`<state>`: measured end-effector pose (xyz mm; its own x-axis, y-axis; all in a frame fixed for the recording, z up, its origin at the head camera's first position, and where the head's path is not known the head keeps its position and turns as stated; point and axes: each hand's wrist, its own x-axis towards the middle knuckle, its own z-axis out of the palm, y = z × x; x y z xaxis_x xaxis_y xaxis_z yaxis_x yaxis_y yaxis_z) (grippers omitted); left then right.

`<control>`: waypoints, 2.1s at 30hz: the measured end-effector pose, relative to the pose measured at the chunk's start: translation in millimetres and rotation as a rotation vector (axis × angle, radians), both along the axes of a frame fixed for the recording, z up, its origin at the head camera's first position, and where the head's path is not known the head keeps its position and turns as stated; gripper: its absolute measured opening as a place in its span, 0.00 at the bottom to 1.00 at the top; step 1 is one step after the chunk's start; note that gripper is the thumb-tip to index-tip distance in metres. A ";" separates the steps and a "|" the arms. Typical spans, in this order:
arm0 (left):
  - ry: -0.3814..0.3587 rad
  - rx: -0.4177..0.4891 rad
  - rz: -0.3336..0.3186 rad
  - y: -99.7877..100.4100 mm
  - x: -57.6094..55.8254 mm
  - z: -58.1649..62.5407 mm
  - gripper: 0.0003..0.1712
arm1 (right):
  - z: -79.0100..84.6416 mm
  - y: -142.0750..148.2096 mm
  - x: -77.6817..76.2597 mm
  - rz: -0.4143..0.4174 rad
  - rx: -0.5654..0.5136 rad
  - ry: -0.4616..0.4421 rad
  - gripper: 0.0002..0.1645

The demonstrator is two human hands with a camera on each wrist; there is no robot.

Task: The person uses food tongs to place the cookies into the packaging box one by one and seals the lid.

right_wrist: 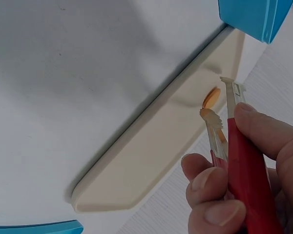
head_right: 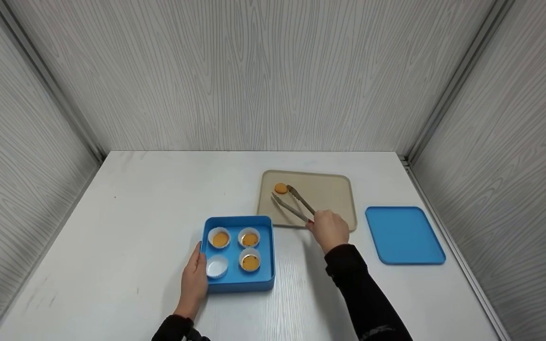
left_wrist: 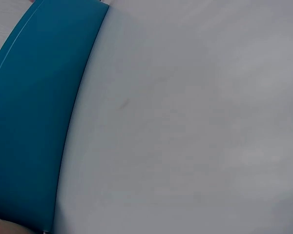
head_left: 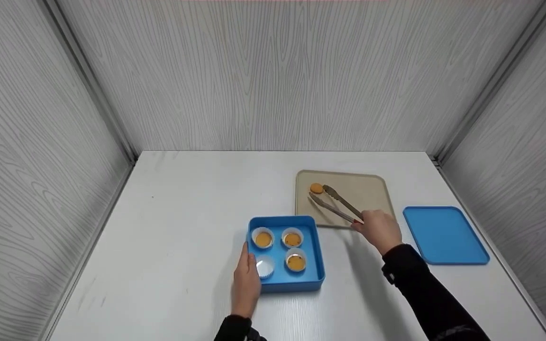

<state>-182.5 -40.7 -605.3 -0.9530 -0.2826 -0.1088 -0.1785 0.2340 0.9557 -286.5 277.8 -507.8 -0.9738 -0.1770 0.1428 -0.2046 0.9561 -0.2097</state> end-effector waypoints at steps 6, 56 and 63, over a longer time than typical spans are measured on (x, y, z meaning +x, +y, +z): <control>-0.022 -0.020 0.005 0.7 0.3 1.2 0.32 | -4.5 -2.8 -5.4 -0.026 -0.018 -0.019 0.19; 0.001 -0.006 -0.004 -0.8 1.4 1.8 0.32 | -24.7 21.0 18.3 0.009 -0.086 0.178 0.12; -0.005 -0.018 -0.002 -1.0 -0.1 1.5 0.32 | -20.0 23.7 33.0 0.030 -0.059 0.235 0.14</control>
<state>-182.6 -41.7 -603.8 -0.9530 -0.2832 -0.1080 -0.1826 0.2517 0.9504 -253.5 301.5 -527.9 -0.9070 -0.1895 0.3761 -0.2822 0.9364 -0.2087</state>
